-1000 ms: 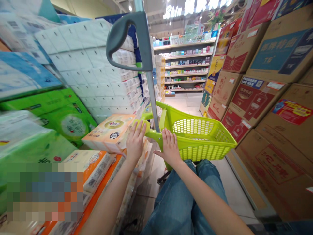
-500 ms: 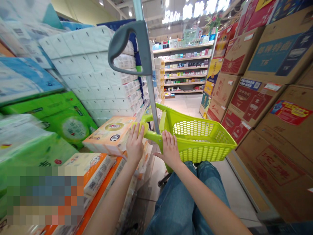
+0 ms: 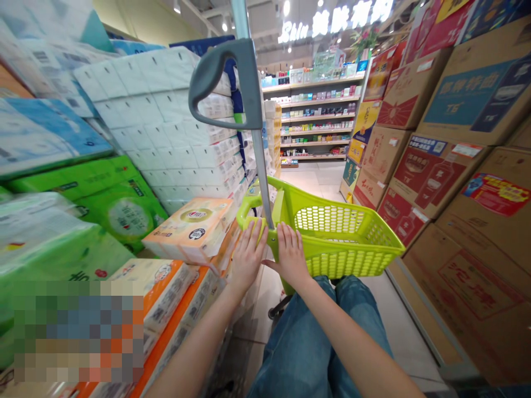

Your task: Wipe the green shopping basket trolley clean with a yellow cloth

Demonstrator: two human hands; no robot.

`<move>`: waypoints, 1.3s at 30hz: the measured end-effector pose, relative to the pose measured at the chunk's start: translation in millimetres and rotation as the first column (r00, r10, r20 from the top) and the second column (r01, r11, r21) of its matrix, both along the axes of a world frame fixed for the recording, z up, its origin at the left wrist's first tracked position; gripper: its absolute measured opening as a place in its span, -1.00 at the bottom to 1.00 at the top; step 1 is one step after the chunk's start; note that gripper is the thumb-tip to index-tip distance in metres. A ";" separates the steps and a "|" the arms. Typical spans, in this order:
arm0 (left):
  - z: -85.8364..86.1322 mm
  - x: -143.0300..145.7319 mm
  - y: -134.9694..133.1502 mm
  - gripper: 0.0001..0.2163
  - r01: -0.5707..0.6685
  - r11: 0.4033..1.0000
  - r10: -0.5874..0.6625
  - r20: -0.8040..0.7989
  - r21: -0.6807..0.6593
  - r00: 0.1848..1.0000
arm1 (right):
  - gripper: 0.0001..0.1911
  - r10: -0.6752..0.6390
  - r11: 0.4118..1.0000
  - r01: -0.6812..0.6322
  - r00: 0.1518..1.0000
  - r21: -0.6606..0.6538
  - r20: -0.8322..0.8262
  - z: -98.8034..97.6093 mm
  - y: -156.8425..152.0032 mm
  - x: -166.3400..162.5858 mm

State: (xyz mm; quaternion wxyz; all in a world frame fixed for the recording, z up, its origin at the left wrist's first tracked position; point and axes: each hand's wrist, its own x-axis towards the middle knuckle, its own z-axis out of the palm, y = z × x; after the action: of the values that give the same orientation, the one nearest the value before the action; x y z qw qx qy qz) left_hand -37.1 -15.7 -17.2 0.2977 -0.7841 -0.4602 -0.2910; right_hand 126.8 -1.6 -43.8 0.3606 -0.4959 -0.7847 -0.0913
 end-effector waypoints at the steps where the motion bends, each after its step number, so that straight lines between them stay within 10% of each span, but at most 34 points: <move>1: 1.6 -5.9 2.5 -0.33 0.014 1.000 -0.014 -0.001 0.009 1.000 | 0.05 0.001 1.000 -0.001 1.000 0.000 0.004 0.2 0.0 0.4; 8: 13.6 -39.0 17.3 -0.27 -0.008 0.996 -0.010 0.203 0.090 0.979 | 0.11 0.001 1.000 -0.001 1.000 0.006 0.018 -0.5 0.9 0.3; 19: -4.6 17.0 -9.2 -0.38 0.041 0.999 -0.042 0.080 0.007 0.996 | 0.03 0.007 1.000 -0.007 1.000 -0.008 0.004 0.5 -0.2 0.7; 31: 21.2 -48.3 26.6 -0.30 -0.033 0.999 0.023 0.321 0.027 0.947 | 0.11 0.005 1.000 -0.005 1.000 -0.013 0.023 -2.1 1.3 1.0; 39: 1.8 4.5 -0.2 -0.29 0.005 1.000 0.001 0.218 -0.029 0.976 | 0.02 0.006 0.999 -0.005 1.000 -0.034 0.011 0.6 -0.3 -0.1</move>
State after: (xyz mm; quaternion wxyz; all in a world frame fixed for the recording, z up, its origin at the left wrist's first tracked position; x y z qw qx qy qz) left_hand -32.6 -15.9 -15.5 0.2336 -0.7523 -0.4934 -0.3687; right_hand 126.8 -1.9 -43.2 0.3483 -0.4992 -0.7894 -0.0798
